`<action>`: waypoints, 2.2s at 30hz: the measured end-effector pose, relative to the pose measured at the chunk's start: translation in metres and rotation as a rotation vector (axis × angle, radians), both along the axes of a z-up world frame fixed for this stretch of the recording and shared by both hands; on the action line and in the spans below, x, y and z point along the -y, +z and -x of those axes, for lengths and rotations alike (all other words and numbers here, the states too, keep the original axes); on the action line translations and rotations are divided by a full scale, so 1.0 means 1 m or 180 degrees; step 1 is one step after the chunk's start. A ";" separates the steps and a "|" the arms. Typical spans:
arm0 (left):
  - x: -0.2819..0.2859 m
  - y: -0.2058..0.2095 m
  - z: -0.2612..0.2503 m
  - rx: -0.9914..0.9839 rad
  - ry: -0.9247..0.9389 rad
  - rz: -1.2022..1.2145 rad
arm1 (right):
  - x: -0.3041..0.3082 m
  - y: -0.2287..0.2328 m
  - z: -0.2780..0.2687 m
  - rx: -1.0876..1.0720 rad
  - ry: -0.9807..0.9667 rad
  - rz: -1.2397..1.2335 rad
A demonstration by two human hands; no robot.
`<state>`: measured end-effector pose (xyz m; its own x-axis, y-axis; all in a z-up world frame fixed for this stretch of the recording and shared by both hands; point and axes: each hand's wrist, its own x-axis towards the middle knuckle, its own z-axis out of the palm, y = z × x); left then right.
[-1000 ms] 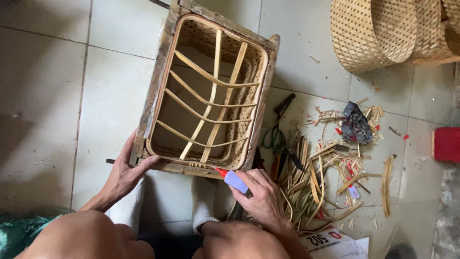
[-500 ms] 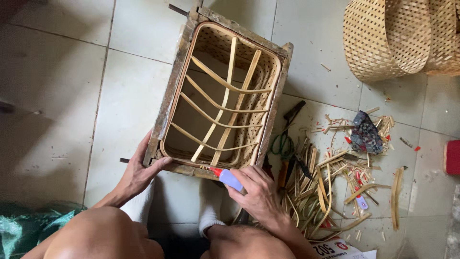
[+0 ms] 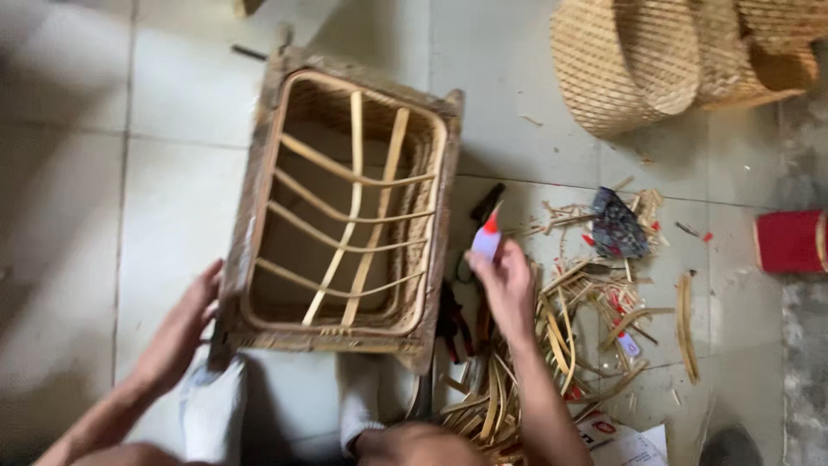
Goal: The person assembles a rectangular basket by fitting a woven frame into a wooden mold, trimming excess material, and securing the structure with glue. They use a hammer, scissors, and a knife to adjust and fasten the components.
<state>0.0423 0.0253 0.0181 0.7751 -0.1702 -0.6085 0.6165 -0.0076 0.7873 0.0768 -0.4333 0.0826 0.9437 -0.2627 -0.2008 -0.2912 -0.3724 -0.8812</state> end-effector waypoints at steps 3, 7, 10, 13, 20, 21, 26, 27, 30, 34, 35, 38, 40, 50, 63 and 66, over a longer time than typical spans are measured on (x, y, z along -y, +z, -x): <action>-0.006 -0.005 -0.045 -0.0079 -0.0139 -0.0014 | 0.043 -0.053 -0.053 0.0620 -0.0208 -0.0541; -0.008 -0.010 -0.119 -0.0010 -0.0223 -0.0029 | 0.073 -0.144 -0.118 0.0308 -0.0859 0.0230; -0.002 -0.017 -0.180 -0.0081 -0.0160 0.0024 | 0.080 -0.201 -0.153 0.0742 -0.0887 0.0514; 0.006 -0.028 -0.225 -0.0177 -0.0101 -0.0019 | 0.075 -0.238 -0.169 0.0635 -0.1143 0.1147; 0.044 -0.051 -0.285 -0.0835 0.0246 -0.0098 | 0.067 -0.233 -0.157 0.0558 -0.0925 0.1377; 0.047 -0.054 -0.291 -0.0767 0.0198 -0.0069 | 0.068 -0.229 -0.150 0.0558 -0.0955 0.1213; 0.053 -0.073 -0.319 -0.0529 0.0263 0.0410 | 0.045 -0.240 -0.145 -0.0208 -0.0347 0.0520; 0.053 -0.078 -0.322 -0.0416 0.0272 0.0476 | 0.039 -0.242 -0.146 -0.0428 -0.0216 0.0354; 0.056 -0.090 -0.325 -0.0075 0.0262 0.0717 | 0.024 -0.227 -0.170 -0.0848 0.0001 -0.0468; 0.056 -0.069 -0.316 0.0075 0.0202 0.0616 | -0.001 -0.156 -0.201 -0.0908 0.0353 -0.1678; 0.056 -0.056 -0.313 0.0041 0.0187 0.0479 | -0.006 -0.133 -0.202 -0.0864 0.0463 -0.1902; 0.050 -0.002 -0.293 -0.0101 0.0519 0.0747 | -0.028 -0.070 -0.182 -0.0650 0.0663 -0.2454; 0.047 0.051 -0.282 0.0210 0.0563 0.0699 | -0.036 -0.023 -0.177 -0.0341 0.0763 -0.2682; 0.000 0.230 -0.193 0.2425 -0.0098 0.0862 | -0.076 0.145 -0.111 0.0943 -0.0111 -0.2429; -0.039 -0.042 0.028 0.0621 0.0566 -0.1401 | -0.108 -0.055 0.078 -0.0743 0.0003 -0.0269; -0.039 -0.089 0.055 0.1004 0.0762 -0.1315 | -0.106 -0.103 0.104 -0.0933 0.0097 0.0275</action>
